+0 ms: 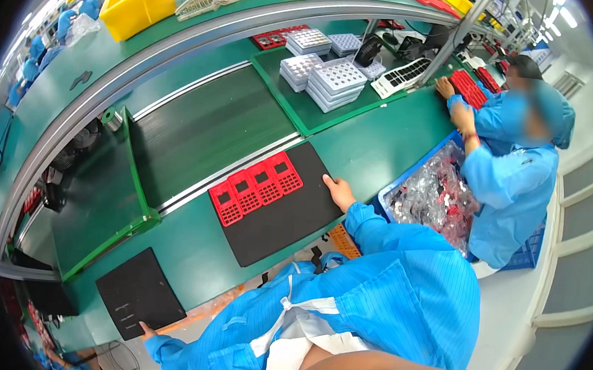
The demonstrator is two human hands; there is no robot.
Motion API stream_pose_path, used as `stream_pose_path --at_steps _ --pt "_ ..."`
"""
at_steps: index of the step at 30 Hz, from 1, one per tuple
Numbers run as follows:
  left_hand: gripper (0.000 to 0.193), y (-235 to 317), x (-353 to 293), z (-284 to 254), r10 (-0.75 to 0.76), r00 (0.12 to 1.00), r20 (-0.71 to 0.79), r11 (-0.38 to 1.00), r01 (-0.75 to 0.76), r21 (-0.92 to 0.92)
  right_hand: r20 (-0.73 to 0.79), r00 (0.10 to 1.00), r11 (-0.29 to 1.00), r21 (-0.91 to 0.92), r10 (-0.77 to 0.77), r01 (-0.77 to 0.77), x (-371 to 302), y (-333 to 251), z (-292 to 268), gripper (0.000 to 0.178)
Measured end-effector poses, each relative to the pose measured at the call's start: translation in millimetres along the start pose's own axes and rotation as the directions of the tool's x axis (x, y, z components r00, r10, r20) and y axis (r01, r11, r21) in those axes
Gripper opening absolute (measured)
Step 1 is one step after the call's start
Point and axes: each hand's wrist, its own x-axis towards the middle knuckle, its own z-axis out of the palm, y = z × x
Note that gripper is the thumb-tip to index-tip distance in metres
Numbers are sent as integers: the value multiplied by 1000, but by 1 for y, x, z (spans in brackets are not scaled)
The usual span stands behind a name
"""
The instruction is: The person is assembling red plastic electronic device cases, likely for POS terminals, at a factory assembly line.
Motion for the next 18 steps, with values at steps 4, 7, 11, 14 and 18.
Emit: stream_pose_path --at_steps 4,7,11,14,18 --pt "59 -18 -5 67 -368 916 -157 928 372 -4 -23 999 999 42 23 -22 -23 -16 -4 66" --pt "53 -13 -18 67 -344 916 -205 937 321 -138 -46 998 996 84 44 -40 -40 -25 -2 64" --pt "48 1 -75 76 -244 969 -45 947 228 -226 -97 993 988 144 72 -57 -51 -27 -17 64" --pt "40 -6 -172 106 -225 844 487 877 393 -277 -120 987 985 148 104 -86 -52 -17 -47 65" --pt "39 -45 -276 152 -607 770 195 789 614 31 -68 993 987 142 91 -81 -49 -39 -63 64"
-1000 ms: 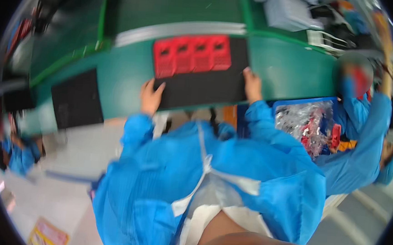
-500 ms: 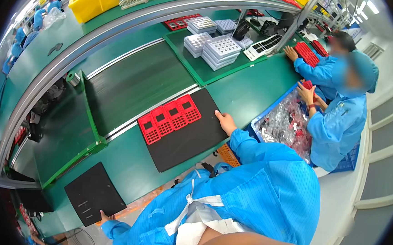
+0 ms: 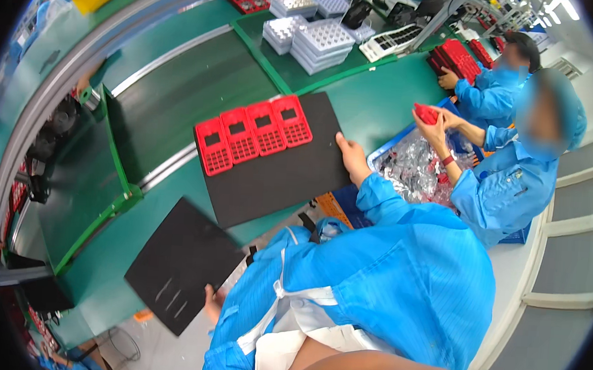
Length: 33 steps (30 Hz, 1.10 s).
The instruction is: The person is assembling red plastic electronic device cases, likely for POS terminals, at a factory assembly line.
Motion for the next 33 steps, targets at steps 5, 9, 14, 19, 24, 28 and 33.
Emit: stream_pose_path --at_steps 5,9,14,19,24,28,33 --pt "35 -57 -71 125 -8 975 222 987 44 -155 101 994 998 23 51 -54 15 -17 -19 59" --pt "56 -89 -58 183 -243 894 377 970 221 101 161 986 998 33 41 -47 16 -21 -3 59" --pt "48 -89 -108 258 -482 635 604 788 13 616 178 984 995 -98 -14 32 41 5 5 60" --pt "35 -10 -121 220 -148 702 696 689 -432 582 95 995 987 -160 8 7 46 38 14 58" --pt "43 42 -49 217 411 804 429 713 -577 399 64 998 993 -112 -27 34 45 39 25 56" --pt "60 55 -2 248 145 864 482 860 -351 370 -24 998 924 -379 -59 46 50 37 31 53" --pt "63 43 -34 289 179 799 574 765 -480 429 -21 937 664 -711 -349 232 46 49 12 57"
